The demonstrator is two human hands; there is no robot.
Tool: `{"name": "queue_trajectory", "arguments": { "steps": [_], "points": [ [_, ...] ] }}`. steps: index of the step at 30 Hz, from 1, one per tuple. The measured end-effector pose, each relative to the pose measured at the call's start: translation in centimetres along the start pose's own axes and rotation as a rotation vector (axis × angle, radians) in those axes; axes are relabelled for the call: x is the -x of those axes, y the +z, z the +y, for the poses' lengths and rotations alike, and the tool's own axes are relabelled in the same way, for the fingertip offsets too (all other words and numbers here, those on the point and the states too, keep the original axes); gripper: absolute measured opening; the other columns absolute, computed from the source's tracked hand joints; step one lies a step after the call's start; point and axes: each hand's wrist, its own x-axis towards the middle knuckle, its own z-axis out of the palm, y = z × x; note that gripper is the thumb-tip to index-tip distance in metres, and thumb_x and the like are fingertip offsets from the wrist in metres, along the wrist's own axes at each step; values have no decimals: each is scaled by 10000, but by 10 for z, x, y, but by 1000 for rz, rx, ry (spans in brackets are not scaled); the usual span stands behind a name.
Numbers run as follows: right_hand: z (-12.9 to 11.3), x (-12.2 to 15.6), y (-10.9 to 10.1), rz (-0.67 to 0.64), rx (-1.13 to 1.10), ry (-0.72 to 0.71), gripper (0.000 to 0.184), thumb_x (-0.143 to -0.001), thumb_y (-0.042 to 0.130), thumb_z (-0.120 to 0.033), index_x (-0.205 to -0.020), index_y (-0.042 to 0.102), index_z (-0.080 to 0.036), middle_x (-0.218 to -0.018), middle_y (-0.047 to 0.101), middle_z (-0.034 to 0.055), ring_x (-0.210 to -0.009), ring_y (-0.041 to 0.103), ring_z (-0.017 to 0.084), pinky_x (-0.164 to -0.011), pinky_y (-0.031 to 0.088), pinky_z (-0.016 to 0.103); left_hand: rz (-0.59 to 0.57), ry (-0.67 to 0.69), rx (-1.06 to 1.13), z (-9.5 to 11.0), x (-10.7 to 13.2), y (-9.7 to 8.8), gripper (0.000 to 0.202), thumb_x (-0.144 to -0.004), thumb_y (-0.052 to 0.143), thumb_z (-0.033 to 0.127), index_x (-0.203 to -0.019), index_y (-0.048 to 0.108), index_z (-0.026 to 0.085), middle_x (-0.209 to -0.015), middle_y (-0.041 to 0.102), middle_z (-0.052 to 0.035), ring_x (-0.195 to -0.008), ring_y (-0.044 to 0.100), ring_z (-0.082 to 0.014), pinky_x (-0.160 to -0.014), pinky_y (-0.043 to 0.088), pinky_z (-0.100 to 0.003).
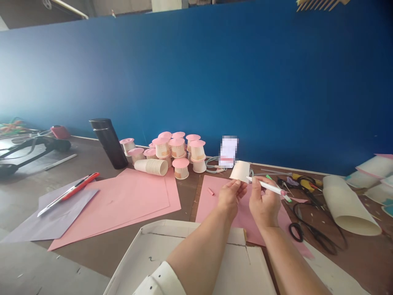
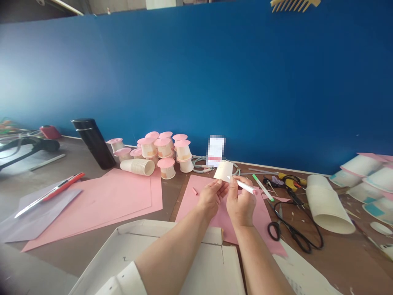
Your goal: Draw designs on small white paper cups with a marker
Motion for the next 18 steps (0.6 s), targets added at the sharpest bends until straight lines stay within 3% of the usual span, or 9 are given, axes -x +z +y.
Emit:
{"name": "queue_trajectory", "arguments": {
  "steps": [14,18],
  "points": [
    [2,2,3,-97,35,6,230,-869,462,-368,-871,577,-170,-841,644,84,-761,581,187,-678,433,302,-68,22,-73,-3,-3,-1,235,-666,724,292,-832,691,128,-824,666,-71,-785,611,-146,-879,448,-322],
    [3,2,3,-92,56,11,234,-868,458,-367,-862,580,-168,-847,646,89,-784,582,194,-693,432,307,-34,15,-78,-3,-3,0,210,-658,727,284,-795,693,128,-787,656,-64,-758,604,-136,-889,444,-318]
  ]
}}
